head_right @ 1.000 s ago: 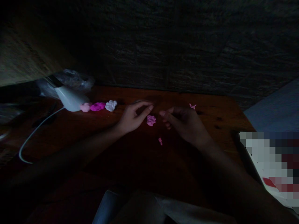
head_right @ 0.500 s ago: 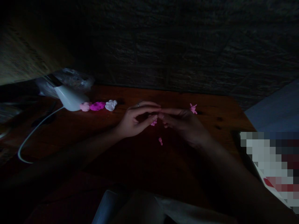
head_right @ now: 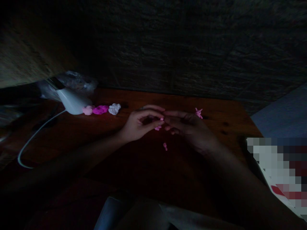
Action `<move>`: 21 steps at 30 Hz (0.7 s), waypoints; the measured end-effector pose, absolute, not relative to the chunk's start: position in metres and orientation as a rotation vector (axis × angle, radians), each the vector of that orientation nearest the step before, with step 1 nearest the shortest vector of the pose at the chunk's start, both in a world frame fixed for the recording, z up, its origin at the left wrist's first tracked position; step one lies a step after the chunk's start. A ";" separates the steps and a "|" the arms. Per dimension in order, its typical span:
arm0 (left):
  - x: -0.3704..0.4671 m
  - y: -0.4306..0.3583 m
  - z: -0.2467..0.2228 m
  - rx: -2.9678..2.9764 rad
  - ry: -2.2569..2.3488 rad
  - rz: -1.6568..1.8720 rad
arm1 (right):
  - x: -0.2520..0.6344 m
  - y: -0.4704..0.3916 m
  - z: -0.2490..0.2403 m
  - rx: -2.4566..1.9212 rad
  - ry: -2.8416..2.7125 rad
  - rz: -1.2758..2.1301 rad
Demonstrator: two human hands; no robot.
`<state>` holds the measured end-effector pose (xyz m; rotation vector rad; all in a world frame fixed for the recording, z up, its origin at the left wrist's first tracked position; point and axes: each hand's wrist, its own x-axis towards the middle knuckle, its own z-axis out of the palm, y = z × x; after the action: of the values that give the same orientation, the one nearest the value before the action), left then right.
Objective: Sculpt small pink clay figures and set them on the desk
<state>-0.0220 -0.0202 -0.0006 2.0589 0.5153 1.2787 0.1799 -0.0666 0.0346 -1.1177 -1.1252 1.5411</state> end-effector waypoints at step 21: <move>-0.020 -0.025 0.001 1.801 0.546 1.144 | 0.182 -0.066 0.032 -1.142 -1.040 1.514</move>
<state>-0.0197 -0.0246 0.0013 1.8010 0.5456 1.1442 0.1817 -0.0662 0.0325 -1.1418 -1.0399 1.5136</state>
